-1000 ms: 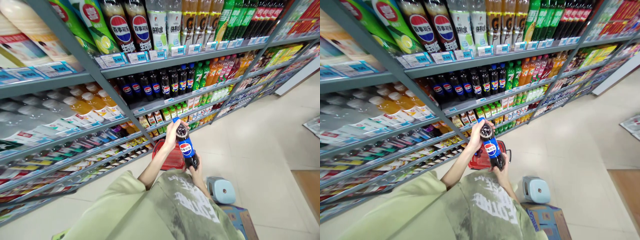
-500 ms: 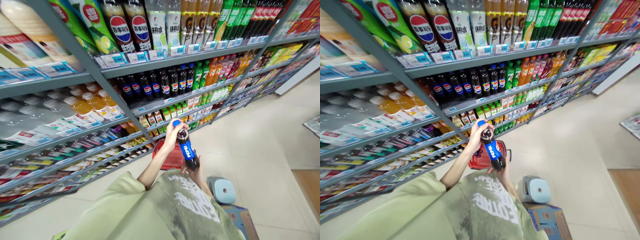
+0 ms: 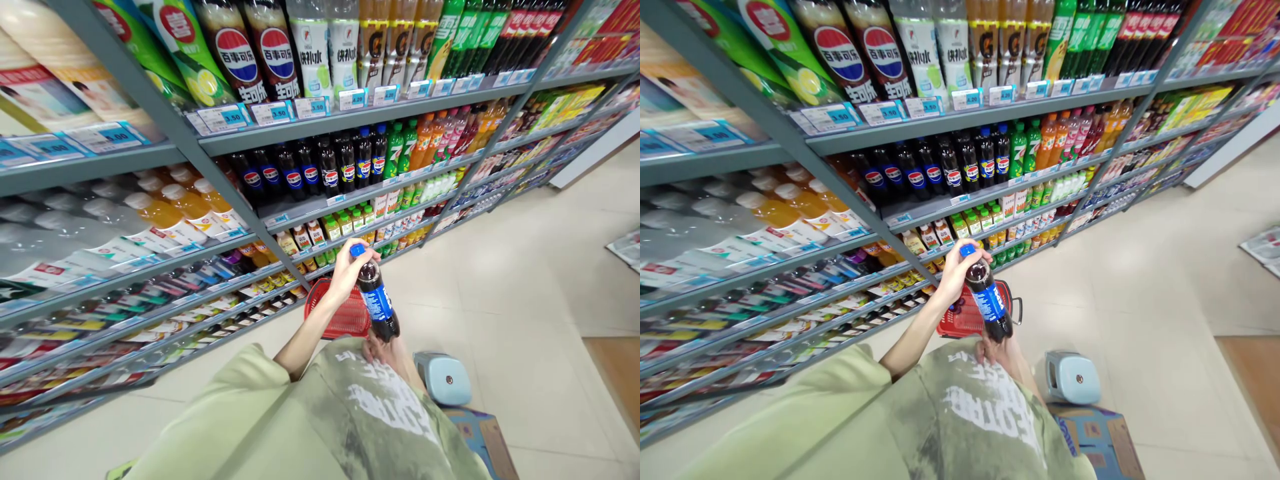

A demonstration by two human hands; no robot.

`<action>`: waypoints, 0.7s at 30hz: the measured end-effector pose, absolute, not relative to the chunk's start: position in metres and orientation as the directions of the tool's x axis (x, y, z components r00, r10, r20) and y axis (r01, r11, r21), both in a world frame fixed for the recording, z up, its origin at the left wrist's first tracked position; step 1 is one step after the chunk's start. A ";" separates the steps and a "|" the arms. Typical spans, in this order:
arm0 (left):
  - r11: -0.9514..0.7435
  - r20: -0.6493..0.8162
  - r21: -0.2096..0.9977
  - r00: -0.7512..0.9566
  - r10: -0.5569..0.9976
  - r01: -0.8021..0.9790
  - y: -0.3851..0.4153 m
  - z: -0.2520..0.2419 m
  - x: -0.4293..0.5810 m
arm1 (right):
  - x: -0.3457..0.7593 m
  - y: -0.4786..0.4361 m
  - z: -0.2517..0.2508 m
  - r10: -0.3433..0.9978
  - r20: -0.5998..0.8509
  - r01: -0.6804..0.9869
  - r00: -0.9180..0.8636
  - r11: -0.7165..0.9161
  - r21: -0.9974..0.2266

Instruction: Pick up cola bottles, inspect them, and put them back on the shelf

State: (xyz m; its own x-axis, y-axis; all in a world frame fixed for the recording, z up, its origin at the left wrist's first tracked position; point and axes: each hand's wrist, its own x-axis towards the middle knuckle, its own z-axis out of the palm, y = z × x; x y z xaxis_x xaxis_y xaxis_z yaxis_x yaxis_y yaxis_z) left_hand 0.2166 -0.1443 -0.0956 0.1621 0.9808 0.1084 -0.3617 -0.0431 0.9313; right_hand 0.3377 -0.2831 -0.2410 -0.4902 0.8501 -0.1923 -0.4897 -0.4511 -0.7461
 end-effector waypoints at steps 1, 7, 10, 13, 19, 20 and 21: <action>-0.045 0.109 0.933 0.163 0.981 -0.357 -0.145 -0.095 0.216 | 0.338 -0.283 -0.240 0.849 -0.191 -0.486 -0.492 -0.450 -0.749; -0.061 0.129 0.931 0.166 0.978 -0.360 -0.143 -0.096 0.216 | 0.336 -0.280 -0.235 0.856 -0.192 -0.473 -0.480 -0.437 -0.766; -0.064 0.131 0.933 0.168 0.977 -0.355 -0.143 -0.096 0.216 | 0.338 -0.279 -0.234 0.856 -0.199 -0.452 -0.478 -0.434 -0.779; -0.070 0.135 0.936 0.170 0.976 -0.345 -0.142 -0.095 0.216 | 0.339 -0.278 -0.233 0.861 -0.190 -0.424 -0.472 -0.411 -0.807; -0.064 0.131 0.935 0.172 0.976 -0.350 -0.139 -0.099 0.218 | 0.339 -0.278 -0.229 0.940 -0.113 -0.326 -0.323 -0.223 -0.919; -0.062 0.130 0.934 0.172 0.976 -0.353 -0.139 -0.100 0.218 | 0.338 -0.278 -0.228 0.954 -0.103 -0.309 -0.281 -0.192 -0.931; -0.059 0.128 0.933 0.173 0.977 -0.356 -0.138 -0.101 0.219 | 0.338 -0.277 -0.227 0.971 -0.085 -0.286 -0.224 -0.148 -0.947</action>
